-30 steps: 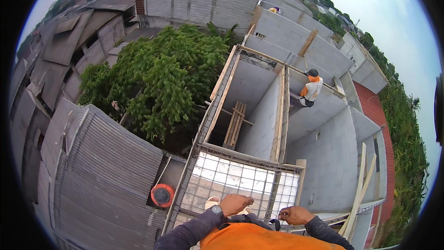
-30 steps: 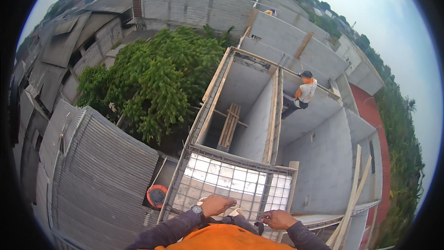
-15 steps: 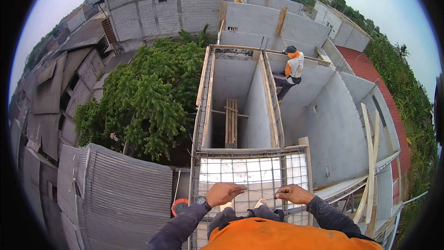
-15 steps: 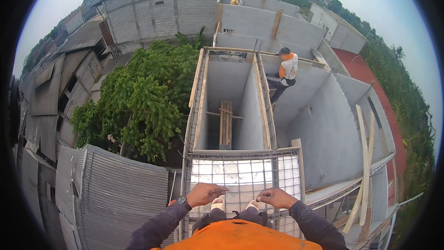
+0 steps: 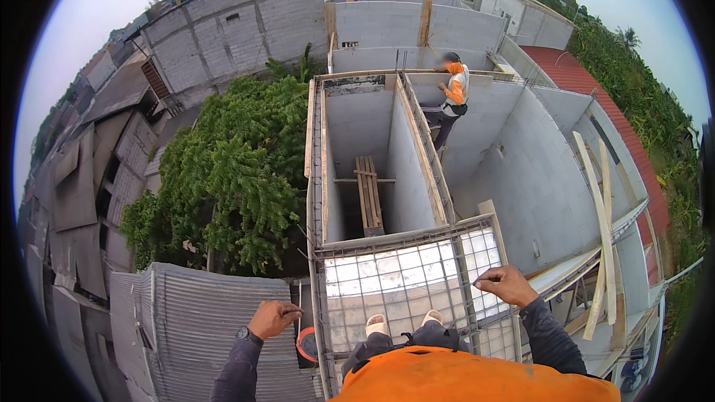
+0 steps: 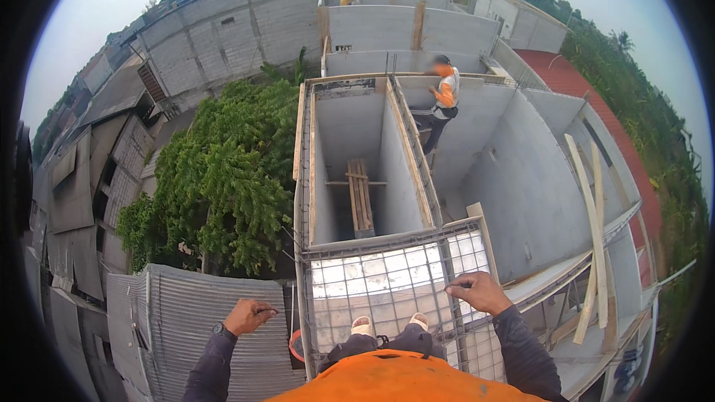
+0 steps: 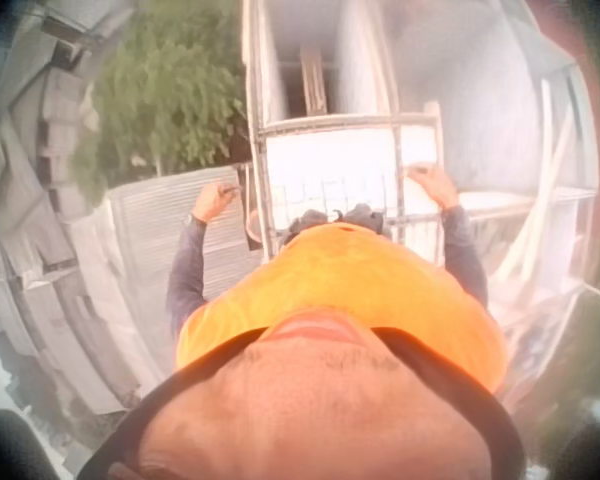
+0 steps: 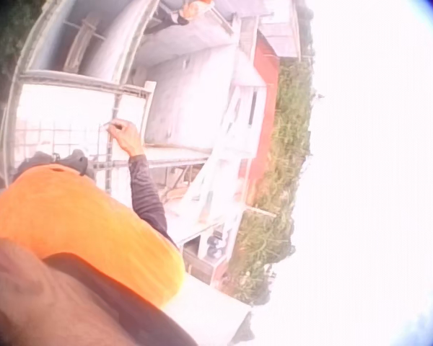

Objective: The person secures metal reinforcement bars to a wire mesh using wire and pliers while standing on a construction platform.

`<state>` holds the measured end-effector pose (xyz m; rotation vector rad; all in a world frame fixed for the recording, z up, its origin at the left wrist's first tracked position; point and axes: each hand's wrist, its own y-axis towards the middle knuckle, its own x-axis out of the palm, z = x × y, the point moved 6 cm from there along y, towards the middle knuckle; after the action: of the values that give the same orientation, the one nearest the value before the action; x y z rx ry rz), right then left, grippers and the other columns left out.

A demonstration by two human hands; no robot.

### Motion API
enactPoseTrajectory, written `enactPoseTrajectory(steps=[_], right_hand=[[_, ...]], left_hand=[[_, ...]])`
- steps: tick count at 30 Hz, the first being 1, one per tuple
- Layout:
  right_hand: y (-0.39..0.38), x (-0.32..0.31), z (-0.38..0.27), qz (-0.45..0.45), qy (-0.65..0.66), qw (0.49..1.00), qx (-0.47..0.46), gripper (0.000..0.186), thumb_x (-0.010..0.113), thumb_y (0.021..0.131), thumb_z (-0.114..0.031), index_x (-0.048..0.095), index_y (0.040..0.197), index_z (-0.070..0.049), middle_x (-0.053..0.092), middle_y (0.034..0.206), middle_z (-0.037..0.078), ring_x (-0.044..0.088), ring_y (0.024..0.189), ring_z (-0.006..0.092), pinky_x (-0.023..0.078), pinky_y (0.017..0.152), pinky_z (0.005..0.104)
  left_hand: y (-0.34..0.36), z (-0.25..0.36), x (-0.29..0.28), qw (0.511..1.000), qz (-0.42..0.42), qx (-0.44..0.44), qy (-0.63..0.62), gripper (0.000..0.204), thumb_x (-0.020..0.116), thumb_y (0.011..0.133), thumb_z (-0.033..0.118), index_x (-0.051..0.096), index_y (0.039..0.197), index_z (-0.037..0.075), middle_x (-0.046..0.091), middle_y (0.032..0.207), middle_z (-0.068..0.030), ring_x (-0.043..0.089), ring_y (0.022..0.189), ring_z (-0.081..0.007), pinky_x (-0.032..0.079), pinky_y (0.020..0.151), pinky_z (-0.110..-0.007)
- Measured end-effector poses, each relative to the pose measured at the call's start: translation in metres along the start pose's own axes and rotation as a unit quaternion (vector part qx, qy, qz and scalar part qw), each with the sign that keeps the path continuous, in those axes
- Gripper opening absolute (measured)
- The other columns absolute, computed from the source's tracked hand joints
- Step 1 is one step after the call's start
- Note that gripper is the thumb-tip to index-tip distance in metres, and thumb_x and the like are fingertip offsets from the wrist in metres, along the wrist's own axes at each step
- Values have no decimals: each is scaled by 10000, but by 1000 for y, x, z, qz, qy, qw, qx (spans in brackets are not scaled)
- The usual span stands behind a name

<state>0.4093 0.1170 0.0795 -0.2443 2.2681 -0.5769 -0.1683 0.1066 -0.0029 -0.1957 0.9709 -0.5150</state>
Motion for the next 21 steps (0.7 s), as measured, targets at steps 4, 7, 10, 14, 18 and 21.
enactPoseTrajectory(steps=[4, 7, 10, 14, 18, 21], right_hand=[[-9, 4, -13, -20, 40, 999, -17, 356, 777, 946, -372, 827, 1093, -52, 811, 1017, 111, 749, 959, 249, 574, 890, 385], [-13, 18, -47, -42, 9, 998, -54, 383, 729, 972, -413, 816, 1100, -63, 803, 1017, 138, 746, 961, 284, 572, 881, 403], [-7, 47, -68, -63, -36, 989, -126, 413, 670, 994, -449, 800, 1118, -77, 792, 990, 164, 743, 946, 334, 571, 865, 441], [-14, 83, -93, -60, -116, 981, -143, 404, 615, 1010, -440, 769, 1157, -97, 778, 922, 180, 737, 911, 391, 564, 840, 503], [-18, 105, -92, -46, -139, 980, -137, 369, 596, 1024, -414, 750, 1151, -103, 763, 893, 204, 733, 901, 411, 561, 824, 524], [-17, 112, -90, -30, -136, 981, -134, 371, 579, 1039, -418, 751, 1139, -104, 764, 894, 197, 731, 913, 418, 560, 824, 525]], left_hand=[[-18, -17, 25, 996, 43, 57, 61, 216, 705, 980, 352, 836, 1057, 199, 795, 988, -57, 712, 976, -266, 393, 1100, -534], [-3, 7, 63, 997, -33, 48, 42, 345, 726, 951, 466, 802, 1113, 171, 796, 1060, -32, 707, 1095, -268, 286, 1181, -645], [15, 41, 98, 997, -51, 60, -12, 499, 759, 917, 521, 757, 1176, 94, 793, 979, -76, 749, 945, -278, 499, 1015, -525], [34, 114, 108, 993, 57, 50, -94, 537, 842, 869, 452, 745, 1195, 37, 793, 894, -97, 748, 730, -273, 584, 680, -378], [40, 174, 93, 978, 184, 75, -68, 451, 854, 882, 407, 748, 1164, 70, 761, 844, -76, 729, 700, -255, 557, 630, -378], [43, 196, 91, 943, 257, 211, -5, 324, 804, 933, 380, 735, 1123, 128, 706, 773, -58, 676, 616, -284, 526, 566, -409]])
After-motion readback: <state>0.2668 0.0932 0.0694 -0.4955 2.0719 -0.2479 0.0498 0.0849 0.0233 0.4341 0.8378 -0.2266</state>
